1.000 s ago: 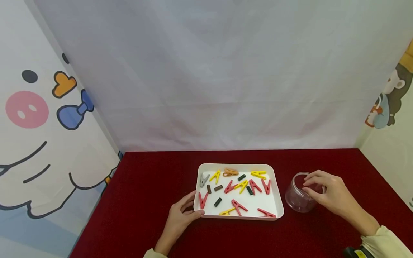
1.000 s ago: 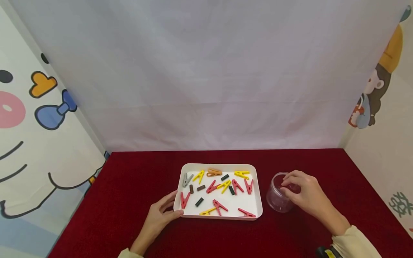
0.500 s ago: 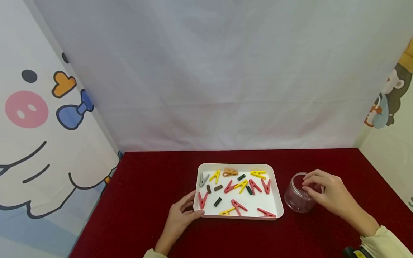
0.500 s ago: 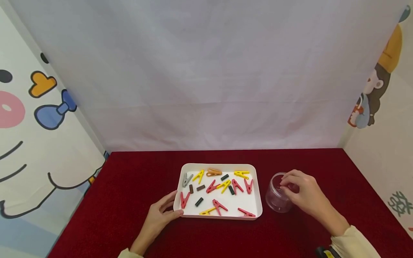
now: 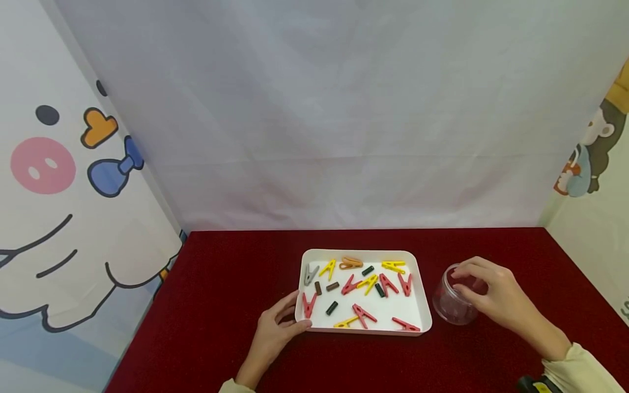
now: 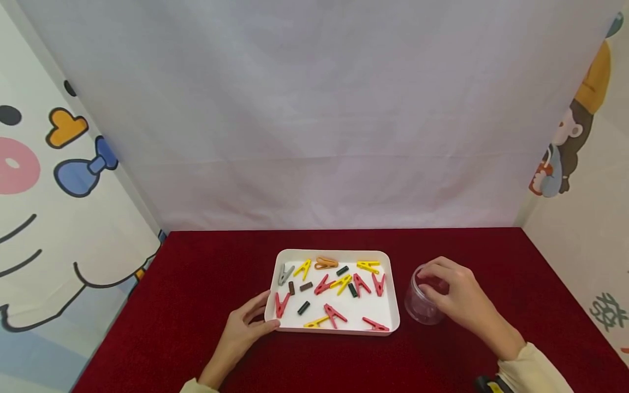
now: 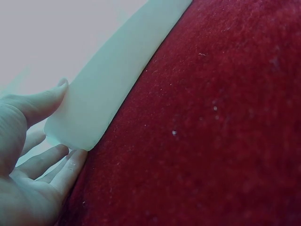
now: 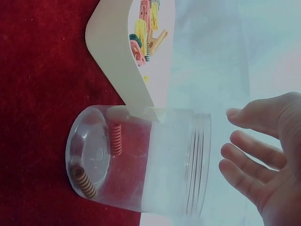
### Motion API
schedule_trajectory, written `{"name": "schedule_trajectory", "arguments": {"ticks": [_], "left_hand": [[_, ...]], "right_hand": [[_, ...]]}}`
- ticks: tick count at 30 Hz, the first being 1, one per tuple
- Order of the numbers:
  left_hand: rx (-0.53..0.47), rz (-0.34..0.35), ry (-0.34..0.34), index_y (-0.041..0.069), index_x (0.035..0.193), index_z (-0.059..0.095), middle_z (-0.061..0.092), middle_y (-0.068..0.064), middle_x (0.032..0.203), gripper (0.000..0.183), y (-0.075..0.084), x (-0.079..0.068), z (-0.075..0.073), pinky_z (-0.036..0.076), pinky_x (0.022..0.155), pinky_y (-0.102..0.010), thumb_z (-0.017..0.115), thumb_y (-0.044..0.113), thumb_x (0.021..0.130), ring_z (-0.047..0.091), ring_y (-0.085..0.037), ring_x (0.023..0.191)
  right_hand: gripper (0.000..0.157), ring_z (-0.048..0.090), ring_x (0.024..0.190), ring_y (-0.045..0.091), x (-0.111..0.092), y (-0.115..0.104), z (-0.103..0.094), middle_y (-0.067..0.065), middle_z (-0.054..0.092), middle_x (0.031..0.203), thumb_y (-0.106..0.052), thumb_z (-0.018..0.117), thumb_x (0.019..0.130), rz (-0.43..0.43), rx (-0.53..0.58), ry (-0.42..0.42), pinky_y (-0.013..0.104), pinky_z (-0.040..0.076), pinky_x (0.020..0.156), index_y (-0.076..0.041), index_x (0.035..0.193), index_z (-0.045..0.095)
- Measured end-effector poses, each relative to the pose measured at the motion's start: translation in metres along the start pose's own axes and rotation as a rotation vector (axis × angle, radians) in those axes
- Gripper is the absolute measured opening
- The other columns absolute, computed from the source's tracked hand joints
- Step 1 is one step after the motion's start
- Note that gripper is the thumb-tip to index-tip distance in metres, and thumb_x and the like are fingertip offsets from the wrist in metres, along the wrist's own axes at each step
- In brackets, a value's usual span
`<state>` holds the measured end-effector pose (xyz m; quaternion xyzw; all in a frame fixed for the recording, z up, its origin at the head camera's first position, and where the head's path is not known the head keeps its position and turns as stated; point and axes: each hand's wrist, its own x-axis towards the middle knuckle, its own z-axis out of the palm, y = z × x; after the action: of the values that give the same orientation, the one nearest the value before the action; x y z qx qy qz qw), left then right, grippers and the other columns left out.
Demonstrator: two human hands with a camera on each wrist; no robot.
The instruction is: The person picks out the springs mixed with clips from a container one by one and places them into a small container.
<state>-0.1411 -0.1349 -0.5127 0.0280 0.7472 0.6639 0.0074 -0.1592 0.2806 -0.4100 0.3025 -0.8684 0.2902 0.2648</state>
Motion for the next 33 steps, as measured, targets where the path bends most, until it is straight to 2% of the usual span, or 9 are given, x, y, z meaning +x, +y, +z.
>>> {"name": "schedule_trajectory", "arguments": {"ticks": [5,15,23,33], "left_hand": [[-0.001,0.003,0.001,0.008,0.134,0.054,0.054,-0.015,0.131,0.068,0.000,0.000,0.000,0.051,0.079,-0.026,0.082,0.009,0.072,0.053,-0.031,0.116],[0.011,-0.002,-0.003,0.010,0.134,0.054,0.054,-0.014,0.131,0.068,0.001,0.000,0.001,0.051,0.080,-0.027,0.083,0.011,0.073,0.054,-0.030,0.116],[0.011,-0.002,-0.006,0.009,0.134,0.054,0.055,-0.015,0.130,0.068,0.001,0.001,0.000,0.051,0.080,-0.028,0.083,0.012,0.072,0.054,-0.030,0.116],[0.017,-0.004,0.001,0.011,0.134,0.054,0.054,-0.014,0.131,0.069,0.001,0.000,0.000,0.051,0.081,-0.029,0.083,0.013,0.072,0.053,-0.030,0.116]], "right_hand": [[0.038,0.056,0.072,0.008,0.002,-0.002,0.003,-0.002,0.063,0.089,0.010,0.080,0.058,-0.018,0.020,-0.001,0.013,0.043,0.057,-0.011,0.087,0.068],[0.039,0.054,0.069,0.008,0.008,-0.009,0.009,-0.001,0.061,0.092,0.009,0.079,0.060,0.002,0.026,-0.024,0.014,0.044,0.056,-0.014,0.090,0.068],[0.038,0.053,0.066,0.004,0.011,-0.010,0.017,-0.003,0.060,0.091,0.008,0.080,0.062,-0.006,0.049,-0.045,0.014,0.044,0.055,-0.015,0.088,0.067],[0.040,0.054,0.068,0.009,0.015,-0.013,0.024,-0.002,0.061,0.090,0.009,0.080,0.061,-0.019,0.055,-0.053,0.016,0.043,0.054,-0.016,0.089,0.067]]}}
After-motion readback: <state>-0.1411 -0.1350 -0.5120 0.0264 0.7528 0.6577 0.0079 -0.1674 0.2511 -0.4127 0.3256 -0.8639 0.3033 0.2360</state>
